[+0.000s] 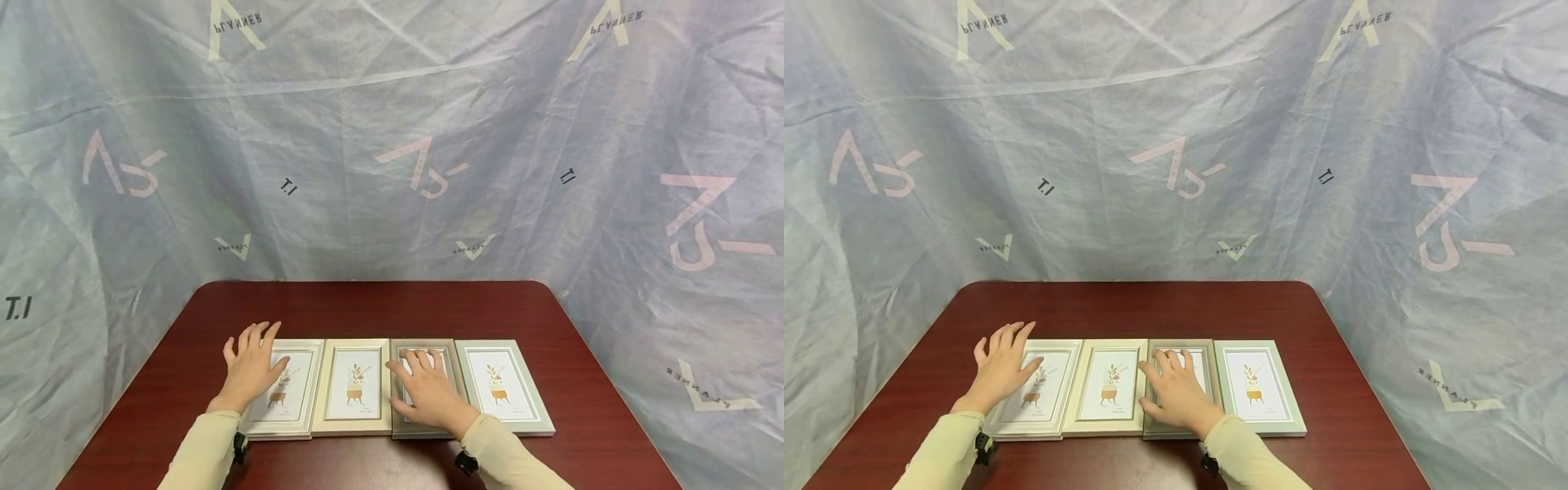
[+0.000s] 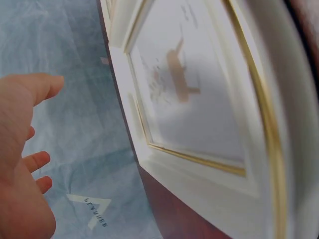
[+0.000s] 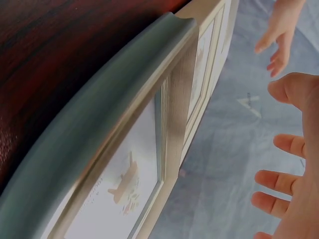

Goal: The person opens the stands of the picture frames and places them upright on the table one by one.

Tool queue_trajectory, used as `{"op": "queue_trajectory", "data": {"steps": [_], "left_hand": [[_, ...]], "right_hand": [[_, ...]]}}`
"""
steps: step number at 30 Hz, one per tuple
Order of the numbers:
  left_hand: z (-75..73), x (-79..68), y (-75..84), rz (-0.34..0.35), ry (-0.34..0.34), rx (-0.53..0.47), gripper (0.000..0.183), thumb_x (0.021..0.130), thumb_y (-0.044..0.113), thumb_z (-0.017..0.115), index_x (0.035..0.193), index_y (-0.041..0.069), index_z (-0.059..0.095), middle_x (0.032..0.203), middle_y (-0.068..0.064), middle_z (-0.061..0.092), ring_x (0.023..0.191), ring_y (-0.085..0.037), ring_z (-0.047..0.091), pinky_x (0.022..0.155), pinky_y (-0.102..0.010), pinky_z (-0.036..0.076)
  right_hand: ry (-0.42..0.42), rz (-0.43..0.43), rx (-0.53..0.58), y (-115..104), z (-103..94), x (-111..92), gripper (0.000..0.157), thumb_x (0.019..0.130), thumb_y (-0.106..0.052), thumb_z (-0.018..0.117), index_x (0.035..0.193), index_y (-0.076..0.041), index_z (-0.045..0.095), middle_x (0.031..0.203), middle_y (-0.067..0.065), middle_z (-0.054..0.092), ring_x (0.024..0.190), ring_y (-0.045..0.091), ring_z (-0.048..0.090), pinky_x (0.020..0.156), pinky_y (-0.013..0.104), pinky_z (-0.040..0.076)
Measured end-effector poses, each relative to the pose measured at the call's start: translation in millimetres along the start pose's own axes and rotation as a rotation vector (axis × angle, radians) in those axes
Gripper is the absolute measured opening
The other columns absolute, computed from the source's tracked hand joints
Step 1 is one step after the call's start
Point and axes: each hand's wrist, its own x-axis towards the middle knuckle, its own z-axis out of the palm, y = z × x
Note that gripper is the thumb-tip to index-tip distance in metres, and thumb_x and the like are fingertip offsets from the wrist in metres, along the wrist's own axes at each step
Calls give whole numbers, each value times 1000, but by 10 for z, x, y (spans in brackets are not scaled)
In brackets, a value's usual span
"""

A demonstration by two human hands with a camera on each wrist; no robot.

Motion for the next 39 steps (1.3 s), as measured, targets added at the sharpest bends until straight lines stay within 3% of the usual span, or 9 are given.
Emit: {"op": "queue_trajectory", "data": {"steps": [6, 12, 23, 29, 39], "left_hand": [[32, 52, -107, -6, -35, 12, 71, 87, 23, 74, 146, 1, 40, 142, -27, 35, 133, -49, 24, 100, -73, 9], [94, 160, -218, -23, -50, 11, 85, 82, 26, 80, 148, 0, 33, 144, -29, 32, 132, -51, 24, 100, -74, 9], [148, 251, -357, -62, -119, -7, 85, 83, 28, 80, 148, -1, 34, 144, -30, 33, 131, -52, 25, 100, -73, 8], [235, 252, -474, -69, -153, -30, 80, 86, 34, 75, 147, 0, 38, 144, -30, 34, 130, -53, 26, 98, -74, 8], [403, 253, -652, -92, -260, 15, 76, 91, 40, 67, 149, 1, 38, 147, -28, 34, 135, -53, 24, 99, -77, 8]], "right_hand": [[-67, -25, 27, -64, 17, 39, 55, 86, -44, 71, 131, -17, 56, 129, 12, 50, 118, 30, 47, 98, 60, 34], [-128, -61, -24, -138, 18, 78, 50, 89, -46, 65, 132, -21, 55, 131, 9, 50, 123, 29, 46, 102, 60, 33], [-151, -152, -95, -282, 81, 132, 51, 90, -51, 61, 134, -24, 53, 131, 5, 49, 120, 25, 47, 100, 56, 36], [-164, -178, -82, -328, 99, 159, 51, 90, -51, 60, 134, -25, 53, 129, 3, 48, 121, 23, 45, 101, 57, 36], [-142, -261, -34, -450, 206, 150, 51, 88, -50, 64, 130, -24, 54, 126, 1, 52, 117, 20, 47, 97, 50, 38]]}}
